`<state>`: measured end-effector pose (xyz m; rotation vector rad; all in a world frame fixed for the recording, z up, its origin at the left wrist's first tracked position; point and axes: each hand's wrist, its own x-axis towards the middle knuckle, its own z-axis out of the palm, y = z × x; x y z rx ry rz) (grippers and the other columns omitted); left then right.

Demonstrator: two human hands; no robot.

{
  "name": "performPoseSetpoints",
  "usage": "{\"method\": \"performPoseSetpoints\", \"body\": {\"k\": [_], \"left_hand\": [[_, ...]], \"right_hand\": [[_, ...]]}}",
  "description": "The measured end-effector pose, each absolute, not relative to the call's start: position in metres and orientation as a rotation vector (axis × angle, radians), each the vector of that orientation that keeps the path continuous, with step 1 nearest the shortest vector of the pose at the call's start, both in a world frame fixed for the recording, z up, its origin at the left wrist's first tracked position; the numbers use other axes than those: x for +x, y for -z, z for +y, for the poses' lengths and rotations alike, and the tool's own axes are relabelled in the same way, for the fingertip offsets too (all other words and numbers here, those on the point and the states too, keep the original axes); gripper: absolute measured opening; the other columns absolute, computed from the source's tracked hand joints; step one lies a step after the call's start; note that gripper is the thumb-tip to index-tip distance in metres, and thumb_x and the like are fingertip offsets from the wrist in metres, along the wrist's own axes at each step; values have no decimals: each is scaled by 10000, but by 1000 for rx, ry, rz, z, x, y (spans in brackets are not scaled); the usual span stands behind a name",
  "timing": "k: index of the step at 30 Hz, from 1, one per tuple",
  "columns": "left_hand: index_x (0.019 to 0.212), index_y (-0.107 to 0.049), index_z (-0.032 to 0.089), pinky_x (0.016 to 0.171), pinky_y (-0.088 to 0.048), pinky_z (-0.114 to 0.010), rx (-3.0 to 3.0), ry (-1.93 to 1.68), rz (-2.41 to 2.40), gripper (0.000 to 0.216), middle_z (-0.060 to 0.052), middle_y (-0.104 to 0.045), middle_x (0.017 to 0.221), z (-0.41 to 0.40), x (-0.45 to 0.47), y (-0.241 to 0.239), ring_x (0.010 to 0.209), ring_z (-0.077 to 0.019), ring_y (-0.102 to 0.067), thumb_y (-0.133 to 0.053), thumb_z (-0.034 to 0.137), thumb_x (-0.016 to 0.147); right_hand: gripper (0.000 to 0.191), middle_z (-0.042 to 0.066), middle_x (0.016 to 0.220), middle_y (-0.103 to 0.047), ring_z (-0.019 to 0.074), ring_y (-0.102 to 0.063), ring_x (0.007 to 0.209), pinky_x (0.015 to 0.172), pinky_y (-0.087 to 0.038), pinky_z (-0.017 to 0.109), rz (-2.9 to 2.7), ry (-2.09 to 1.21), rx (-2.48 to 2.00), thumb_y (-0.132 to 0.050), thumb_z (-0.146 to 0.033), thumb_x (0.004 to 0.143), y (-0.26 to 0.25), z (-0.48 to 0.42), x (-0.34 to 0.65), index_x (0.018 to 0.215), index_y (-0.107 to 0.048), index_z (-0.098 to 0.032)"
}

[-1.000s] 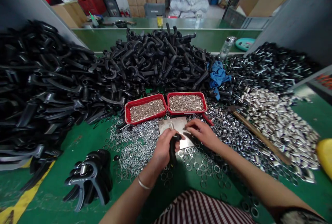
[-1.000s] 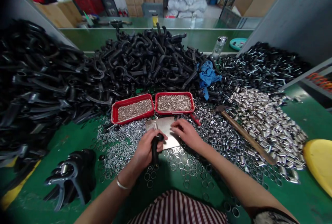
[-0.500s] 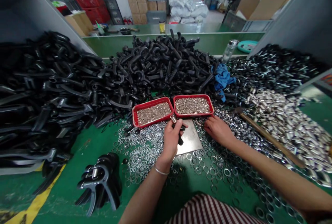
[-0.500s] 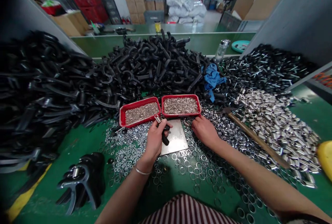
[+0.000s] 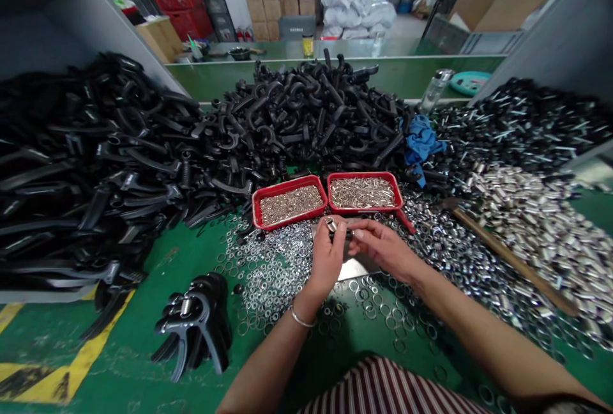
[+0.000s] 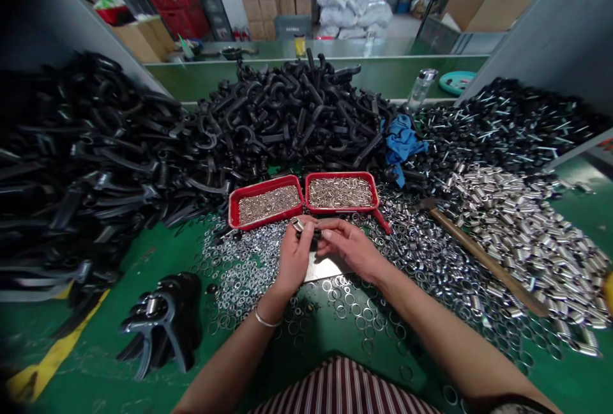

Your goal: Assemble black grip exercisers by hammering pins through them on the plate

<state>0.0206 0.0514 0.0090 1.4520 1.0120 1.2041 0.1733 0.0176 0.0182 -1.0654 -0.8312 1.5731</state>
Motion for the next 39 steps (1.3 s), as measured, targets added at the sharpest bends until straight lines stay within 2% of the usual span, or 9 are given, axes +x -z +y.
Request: {"method": "performPoseSetpoints", "body": {"k": [4, 13, 22, 27, 30, 32, 34, 36, 39], "left_hand": [[970, -599, 210, 928, -416, -328, 1503, -1203, 1044, 200, -67, -619, 979, 50, 21, -6, 962, -207, -574, -499, 381, 994], [999, -604, 203, 946, -425, -342, 1755, -1132, 846, 153, -67, -637, 1021, 51, 16, -25, 1017, -209, -588, -496, 311, 1001], [1017, -608, 205, 945, -435, -351, 1929, -1037, 729, 134, -60, -648, 1038, 60, 0, -36, 1027, -195, -593, -497, 279, 1008], [948, -615, 202, 866, -449, -326, 1891, -908, 830, 183, -40, -660, 936, 59, 0, -31, 920, -190, -604, -516, 349, 993], [902, -628, 195, 739, -456, -285, 1587, -907, 981, 274, -20, -648, 829, 60, 4, -24, 766, -161, -589, -519, 433, 982], [917, -635, 188, 706, -460, -267, 1284, -1019, 1042, 303, -22, -650, 848, 64, 7, -20, 745, -147, -579, -556, 478, 954], [930, -625, 181, 708, -473, -258, 954, -1156, 1021, 315, -25, -650, 891, 71, 8, -14, 759, -135, -582, -626, 495, 906], [932, -612, 171, 714, -486, -256, 713, -1214, 952, 334, -23, -644, 901, 76, 9, -9, 753, -120, -579, -698, 484, 854], [949, -609, 154, 694, -489, -254, 601, -1151, 896, 357, -26, -642, 893, 79, 12, 0, 707, -101, -566, -752, 451, 814]], "right_hand": [[251, 17, 819, -699, 131, -674, 743, 784, -574, 318, -733, -1662, -1051, -764, -380, 843, -10, 17, 171, 995, -684, -196], [268, -21, 785, -683, 157, -689, 691, 713, -553, 326, -1102, -1365, -1186, -769, -383, 810, -26, 5, 174, 937, -596, -221], [328, -42, 679, -640, 107, -639, 568, 586, -525, 252, -1048, -1810, -950, -794, -370, 795, -38, 24, 185, 897, -556, -169], [320, -14, 715, -666, 106, -605, 521, 528, -510, 266, -1129, -1777, -1057, -676, -477, 883, -27, 11, 174, 878, -554, -181], [275, 39, 867, -724, 144, -655, 669, 648, -527, 311, -1635, -1375, -1364, -648, -454, 912, -34, 17, 211, 1012, -638, -198], [252, 64, 974, -725, 177, -664, 849, 794, -513, 349, -1771, -693, -1656, -630, -391, 932, -42, 38, 265, 1113, -660, -218], [217, 99, 973, -707, 179, -651, 882, 851, -490, 363, -1591, -69, -1934, -509, -309, 983, -48, 68, 331, 1048, -669, -176], [220, 136, 935, -680, 201, -644, 920, 910, -462, 402, -1556, 8, -2017, -507, -259, 963, -49, 99, 390, 916, -676, -127], [183, 61, 715, -632, 181, -631, 717, 801, -500, 403, -1626, -78, -2076, -660, -267, 864, -45, 132, 443, 714, -659, -162]]}}
